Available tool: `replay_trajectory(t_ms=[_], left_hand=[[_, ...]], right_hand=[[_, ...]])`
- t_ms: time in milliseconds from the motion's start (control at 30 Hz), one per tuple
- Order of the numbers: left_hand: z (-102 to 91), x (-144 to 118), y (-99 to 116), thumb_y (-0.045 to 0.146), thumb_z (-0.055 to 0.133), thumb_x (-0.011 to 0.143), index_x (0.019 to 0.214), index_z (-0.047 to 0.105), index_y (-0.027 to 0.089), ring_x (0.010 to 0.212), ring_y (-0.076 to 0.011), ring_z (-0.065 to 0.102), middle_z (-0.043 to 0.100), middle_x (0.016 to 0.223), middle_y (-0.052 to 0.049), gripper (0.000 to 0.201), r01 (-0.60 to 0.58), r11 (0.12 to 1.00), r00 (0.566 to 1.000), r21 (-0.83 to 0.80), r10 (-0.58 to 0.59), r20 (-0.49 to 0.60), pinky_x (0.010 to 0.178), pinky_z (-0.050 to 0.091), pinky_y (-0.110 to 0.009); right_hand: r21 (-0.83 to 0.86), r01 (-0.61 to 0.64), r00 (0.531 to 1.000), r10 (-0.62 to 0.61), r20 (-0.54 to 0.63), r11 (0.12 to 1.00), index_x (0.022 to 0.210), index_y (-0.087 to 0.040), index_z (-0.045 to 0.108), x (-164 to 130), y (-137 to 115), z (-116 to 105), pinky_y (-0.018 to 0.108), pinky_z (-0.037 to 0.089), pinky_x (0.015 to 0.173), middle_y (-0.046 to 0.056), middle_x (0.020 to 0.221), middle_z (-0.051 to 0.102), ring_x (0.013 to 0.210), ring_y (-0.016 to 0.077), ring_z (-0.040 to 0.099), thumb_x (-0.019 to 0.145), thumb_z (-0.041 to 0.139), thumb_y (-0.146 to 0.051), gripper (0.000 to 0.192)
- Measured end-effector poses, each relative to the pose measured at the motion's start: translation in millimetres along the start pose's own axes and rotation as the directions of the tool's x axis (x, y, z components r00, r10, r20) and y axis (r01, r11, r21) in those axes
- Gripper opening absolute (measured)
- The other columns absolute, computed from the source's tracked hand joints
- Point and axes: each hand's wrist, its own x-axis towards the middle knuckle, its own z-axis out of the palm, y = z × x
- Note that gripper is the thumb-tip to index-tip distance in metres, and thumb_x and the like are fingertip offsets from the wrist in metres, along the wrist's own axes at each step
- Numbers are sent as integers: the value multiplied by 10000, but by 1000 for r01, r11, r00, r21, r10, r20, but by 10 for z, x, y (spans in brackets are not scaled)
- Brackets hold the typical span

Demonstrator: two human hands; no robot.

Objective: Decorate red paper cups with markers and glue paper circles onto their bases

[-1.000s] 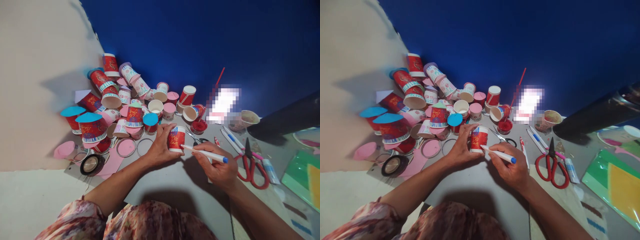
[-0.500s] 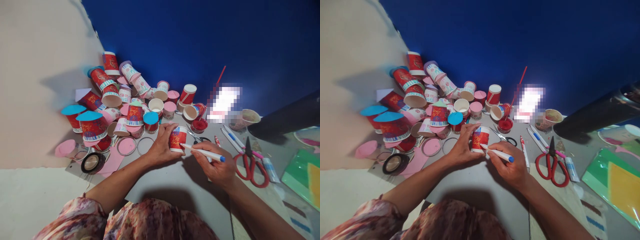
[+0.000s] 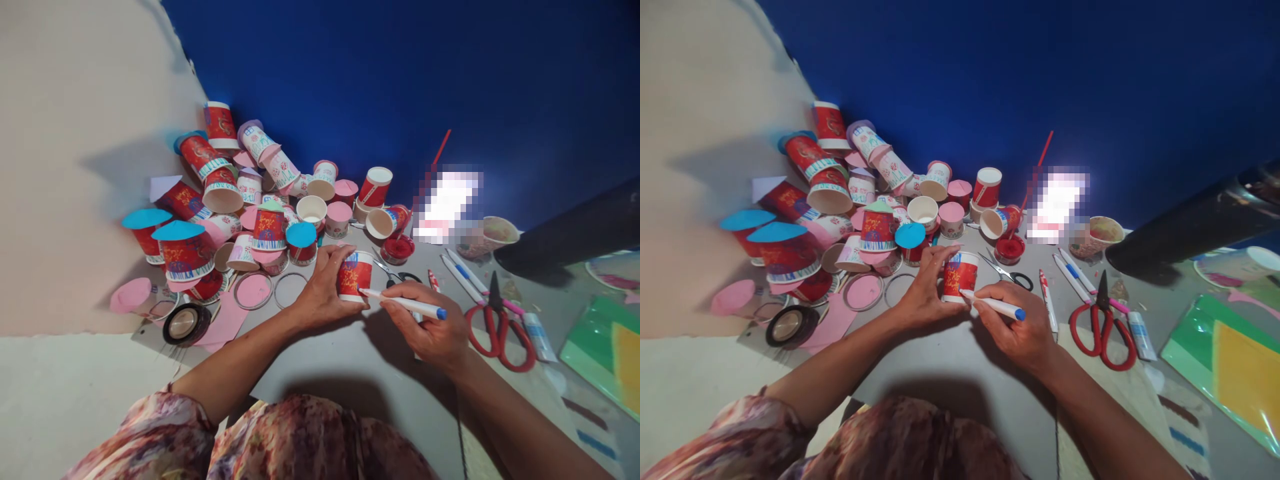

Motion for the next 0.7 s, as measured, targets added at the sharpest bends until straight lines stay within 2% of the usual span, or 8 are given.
replay_trajectory(t_ms=[267,433,700], left_hand=[[8,5,23,226,885,664,1482,413,304,1379,-337,460,383,1388,-119,948,-16,1000,1000,5,16,-16,1150,477,-528],[7,3,35,206,881,653,1475,415,337,1375,-342,467,380,1408,-105,955,29,999,1000,-40,-29,-2,1124,492,-540],[-3,-8,48,219,890,636,1484,422,324,1412,-347,448,378,1437,-104,974,35,998,999,-52,-35,9,1144,493,-528]], right_hand=[[14,33,999,-34,24,999,914,-212,707,11,-18,-3,264,506,542,15,735,759,582,152,681,964,630,-189,94],[18,5,999,-6,49,1000,906,-218,718,6,-12,-2,273,510,539,19,725,760,570,158,678,958,630,-211,102],[24,-2,999,3,-45,1000,932,-219,735,-14,11,5,294,574,607,43,784,783,646,189,732,947,651,-207,85]])
